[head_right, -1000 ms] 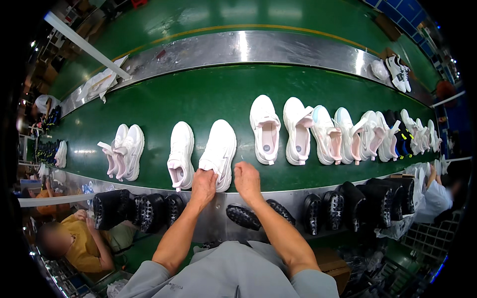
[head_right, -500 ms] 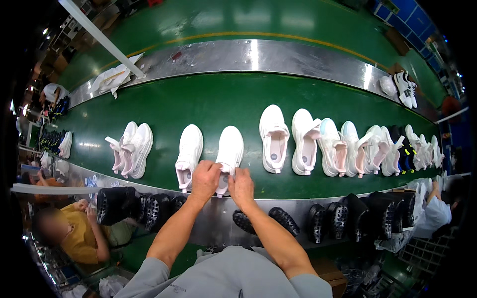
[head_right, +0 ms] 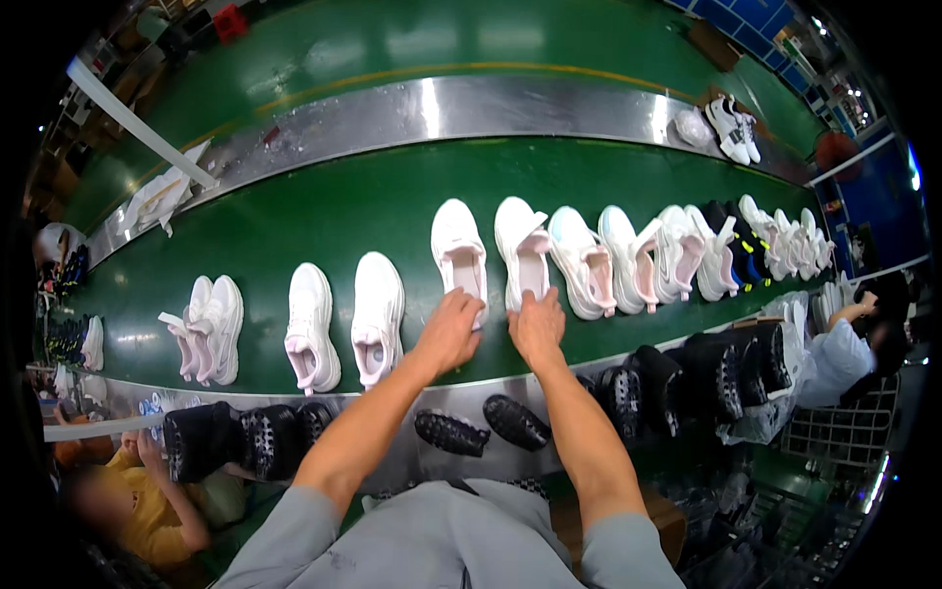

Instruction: The person inserts black shoe soles into white and black sneakers moving along a conveyor belt in a factory. They handle each shoe one at a time, placing the sole inside and then setting the shoe back on the belt.

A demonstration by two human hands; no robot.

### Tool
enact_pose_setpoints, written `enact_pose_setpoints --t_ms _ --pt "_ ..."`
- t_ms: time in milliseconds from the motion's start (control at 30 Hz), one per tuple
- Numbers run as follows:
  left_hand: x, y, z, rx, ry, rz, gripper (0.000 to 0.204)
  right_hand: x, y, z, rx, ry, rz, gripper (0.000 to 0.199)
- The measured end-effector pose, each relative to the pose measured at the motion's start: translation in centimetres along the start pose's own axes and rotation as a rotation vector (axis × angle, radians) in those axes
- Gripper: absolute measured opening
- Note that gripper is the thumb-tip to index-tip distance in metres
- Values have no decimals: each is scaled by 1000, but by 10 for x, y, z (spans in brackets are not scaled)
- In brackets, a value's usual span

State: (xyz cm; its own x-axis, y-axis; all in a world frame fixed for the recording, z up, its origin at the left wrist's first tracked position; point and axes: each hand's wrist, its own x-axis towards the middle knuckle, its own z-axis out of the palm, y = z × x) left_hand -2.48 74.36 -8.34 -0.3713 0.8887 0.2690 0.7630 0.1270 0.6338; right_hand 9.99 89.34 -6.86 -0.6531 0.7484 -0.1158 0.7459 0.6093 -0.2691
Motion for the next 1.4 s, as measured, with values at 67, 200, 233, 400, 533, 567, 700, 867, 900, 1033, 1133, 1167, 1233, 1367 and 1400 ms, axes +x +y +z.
enact_pose_setpoints --t_ms 67,200,233,400,533,567,700,867,900,1033,1133,1167,1233,1367,1400 --pt "19 1 3 -83 -194 -112 39 -7 16 12 48 -51 -47 45" --pt "-12 5 3 -197 -154 -39 37 -59 0 5 34 162 -259 49" --pt "-23 9 -1 -213 -72 5 36 -78 -4 0 9 253 -321 50" --pt "-80 19 -35 -176 55 -249 24 -191 -7 -16 176 -199 -528 65" --pt "-115 31 -57 -220 -22 -366 17 -220 2 23 118 -199 -526 58" --pt "-123 30 -59 -229 -2 -396 20 -214 -3 22 104 -187 -521 57" --pt "-138 30 -54 -618 177 -542 29 -209 -26 -25 450 -236 -308 49" --pt "-96 32 -47 -1523 288 -736 36 -176 -59 -63 570 -424 -179 47" --pt "-88 28 -43 -1486 273 -771 34 -170 -61 -69 550 -425 -166 47" --pt "-45 24 -29 -927 234 -771 36 -145 -48 -69 270 -384 -198 52" --pt "-1 21 -38 -60 273 -539 51 -118 -29 -76 294 -335 -94 53" --pt "12 10 -36 -32 291 -422 51 -109 -25 -75 251 -279 -119 53" --pt "33 -15 -28 30 327 -197 50 -89 -28 -76 156 -213 -171 48" --pt "63 -22 -30 -92 -78 -246 29 -51 -54 -65 -5 -145 -137 37" --pt "63 -26 -24 -36 12 -144 24 -40 -64 -49 -4 -113 -138 37"
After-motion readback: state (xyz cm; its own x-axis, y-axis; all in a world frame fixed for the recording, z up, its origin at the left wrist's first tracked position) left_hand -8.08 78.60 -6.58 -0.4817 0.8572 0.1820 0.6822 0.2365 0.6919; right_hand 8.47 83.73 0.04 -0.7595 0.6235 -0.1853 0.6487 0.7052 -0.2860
